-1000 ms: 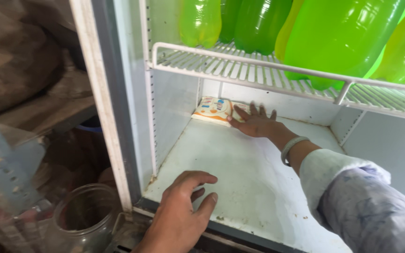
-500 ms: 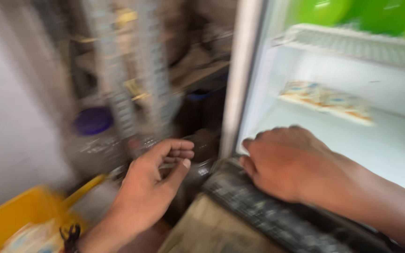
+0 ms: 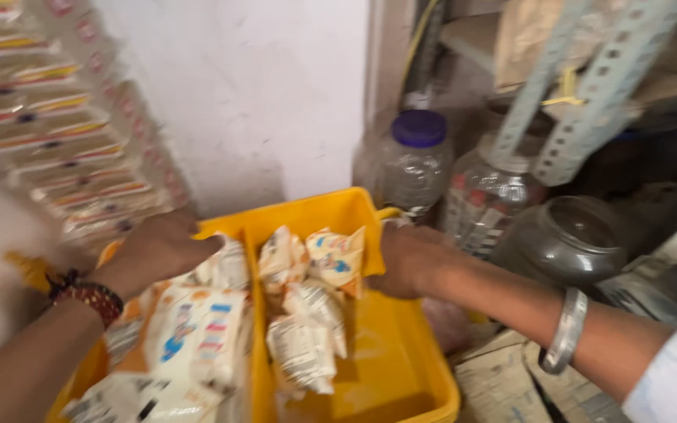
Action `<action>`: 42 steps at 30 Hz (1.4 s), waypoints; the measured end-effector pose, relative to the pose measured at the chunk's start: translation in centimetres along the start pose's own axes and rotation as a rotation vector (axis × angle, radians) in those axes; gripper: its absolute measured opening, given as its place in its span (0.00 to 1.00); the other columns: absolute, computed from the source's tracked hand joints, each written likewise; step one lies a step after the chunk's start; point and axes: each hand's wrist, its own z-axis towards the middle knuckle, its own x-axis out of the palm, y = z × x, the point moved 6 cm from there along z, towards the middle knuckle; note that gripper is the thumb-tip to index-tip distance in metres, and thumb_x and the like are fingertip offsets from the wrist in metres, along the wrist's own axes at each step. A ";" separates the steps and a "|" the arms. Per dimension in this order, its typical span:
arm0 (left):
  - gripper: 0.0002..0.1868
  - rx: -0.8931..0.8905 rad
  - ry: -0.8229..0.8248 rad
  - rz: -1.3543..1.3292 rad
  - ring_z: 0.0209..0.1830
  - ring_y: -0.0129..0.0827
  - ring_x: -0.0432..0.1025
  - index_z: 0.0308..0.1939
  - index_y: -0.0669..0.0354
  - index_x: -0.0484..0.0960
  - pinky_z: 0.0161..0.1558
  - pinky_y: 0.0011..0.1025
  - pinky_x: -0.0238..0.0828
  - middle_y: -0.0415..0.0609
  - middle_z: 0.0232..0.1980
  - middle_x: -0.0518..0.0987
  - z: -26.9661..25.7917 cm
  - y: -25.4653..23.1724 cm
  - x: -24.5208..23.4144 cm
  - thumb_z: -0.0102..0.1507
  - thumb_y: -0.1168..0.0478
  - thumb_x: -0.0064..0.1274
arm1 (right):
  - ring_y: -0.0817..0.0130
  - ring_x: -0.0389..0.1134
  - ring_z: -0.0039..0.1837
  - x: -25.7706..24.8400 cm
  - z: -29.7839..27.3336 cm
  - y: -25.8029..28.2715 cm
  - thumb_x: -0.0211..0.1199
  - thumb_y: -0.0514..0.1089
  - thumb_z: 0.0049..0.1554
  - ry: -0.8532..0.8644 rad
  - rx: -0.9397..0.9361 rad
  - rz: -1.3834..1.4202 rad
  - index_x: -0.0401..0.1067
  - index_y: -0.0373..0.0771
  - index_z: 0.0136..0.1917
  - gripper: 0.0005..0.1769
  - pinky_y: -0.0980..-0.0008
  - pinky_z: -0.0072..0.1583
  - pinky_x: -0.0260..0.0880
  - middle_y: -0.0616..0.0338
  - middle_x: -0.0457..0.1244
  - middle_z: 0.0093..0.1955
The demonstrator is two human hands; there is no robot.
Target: The person repeatedly picks small white packets from a yellow bin, briefly inspects them, and places them one by one onto the bottom shelf of a commercial refrigerator. The person handles the packets individually and arranges them in rows inside the fridge.
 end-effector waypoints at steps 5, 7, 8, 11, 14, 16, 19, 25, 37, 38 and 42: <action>0.36 -0.331 0.054 0.252 0.61 0.50 0.76 0.56 0.59 0.85 0.62 0.45 0.73 0.57 0.59 0.82 -0.1 13.9 1.8 0.59 0.33 0.54 | 0.39 0.70 0.61 2.4 5.2 -1.3 0.56 0.41 0.57 -0.183 0.036 0.075 0.66 0.28 0.60 0.21 0.48 0.63 0.71 0.32 0.67 0.57; 0.35 -0.367 0.048 0.286 0.63 0.48 0.75 0.57 0.55 0.85 0.63 0.45 0.72 0.54 0.61 0.81 -0.6 17.9 1.7 0.60 0.32 0.53 | 0.37 0.70 0.60 3.1 6.2 -1.6 0.55 0.41 0.57 -0.236 0.012 0.097 0.65 0.27 0.59 0.19 0.46 0.63 0.70 0.30 0.67 0.55; 0.35 -0.335 0.050 0.107 0.62 0.46 0.73 0.60 0.52 0.83 0.62 0.45 0.70 0.53 0.61 0.80 -1.1 19.2 2.3 0.60 0.32 0.53 | 0.36 0.70 0.60 3.3 6.3 -1.8 0.55 0.41 0.56 -0.256 0.002 0.113 0.66 0.28 0.58 0.19 0.45 0.62 0.69 0.30 0.67 0.55; 0.35 -0.389 0.114 -0.456 0.61 0.50 0.69 0.64 0.46 0.81 0.53 0.44 0.66 0.55 0.57 0.80 -2.3 21.2 5.3 0.62 0.31 0.51 | 0.35 0.69 0.60 3.1 6.6 -2.0 0.55 0.42 0.57 -0.286 0.016 0.146 0.67 0.30 0.58 0.18 0.44 0.63 0.69 0.30 0.67 0.55; 0.33 -0.610 0.257 -0.769 0.55 0.60 0.73 0.62 0.49 0.81 0.39 0.46 0.73 0.63 0.47 0.85 -3.7 22.3 8.8 0.66 0.31 0.47 | 0.37 0.69 0.61 2.3 6.8 -1.1 0.54 0.42 0.57 -0.290 0.018 0.161 0.70 0.33 0.58 0.18 0.45 0.63 0.69 0.32 0.67 0.56; 0.31 -0.563 0.217 -0.545 0.40 0.52 0.83 0.58 0.55 0.78 0.37 0.47 0.82 0.62 0.44 0.86 -2.6 22.4 9.3 0.63 0.35 0.50 | 0.38 0.69 0.61 1.6 7.1 -0.6 0.54 0.42 0.57 -0.281 0.020 0.156 0.72 0.34 0.58 0.17 0.46 0.64 0.69 0.34 0.67 0.57; 0.33 -0.629 0.141 -0.327 0.40 0.52 0.87 0.58 0.58 0.83 0.38 0.46 0.85 0.60 0.45 0.85 -2.5 23.5 9.7 0.63 0.35 0.50 | 0.38 0.69 0.61 1.0 7.5 0.2 0.55 0.43 0.57 -0.289 0.009 0.165 0.73 0.33 0.56 0.17 0.47 0.64 0.69 0.35 0.67 0.57; 0.39 -0.644 0.090 -0.312 0.39 0.52 0.82 0.54 0.70 0.86 0.42 0.44 0.81 0.65 0.46 0.87 -3.8 24.6 10.2 0.65 0.34 0.48 | 0.40 0.70 0.61 -0.4 8.9 1.2 0.56 0.43 0.56 -0.341 -0.080 0.189 0.74 0.33 0.55 0.17 0.49 0.64 0.69 0.36 0.68 0.56; 0.32 -0.597 0.234 -0.699 0.30 0.47 0.76 0.50 0.62 0.81 0.32 0.42 0.72 0.61 0.36 0.84 -5.1 16.2 8.8 0.66 0.36 0.43 | 0.48 0.67 0.66 1.3 14.2 -4.2 0.60 0.53 0.56 -0.379 -0.049 0.214 0.72 0.49 0.65 0.23 0.51 0.66 0.66 0.49 0.66 0.63; 0.33 -0.573 0.241 -0.720 0.29 0.47 0.77 0.49 0.65 0.82 0.32 0.42 0.74 0.61 0.36 0.85 -4.9 15.5 9.0 0.66 0.36 0.43 | 0.48 0.66 0.66 1.3 14.7 -4.8 0.60 0.53 0.57 -0.386 -0.053 0.190 0.72 0.48 0.65 0.24 0.50 0.66 0.65 0.48 0.66 0.63; 0.33 -0.480 0.198 -0.718 0.30 0.44 0.81 0.45 0.67 0.83 0.34 0.41 0.79 0.58 0.36 0.87 -3.5 12.1 8.6 0.64 0.36 0.44 | 0.46 0.67 0.67 1.1 15.2 -7.6 0.60 0.55 0.59 -0.391 -0.046 0.109 0.72 0.45 0.66 0.25 0.51 0.69 0.65 0.45 0.66 0.65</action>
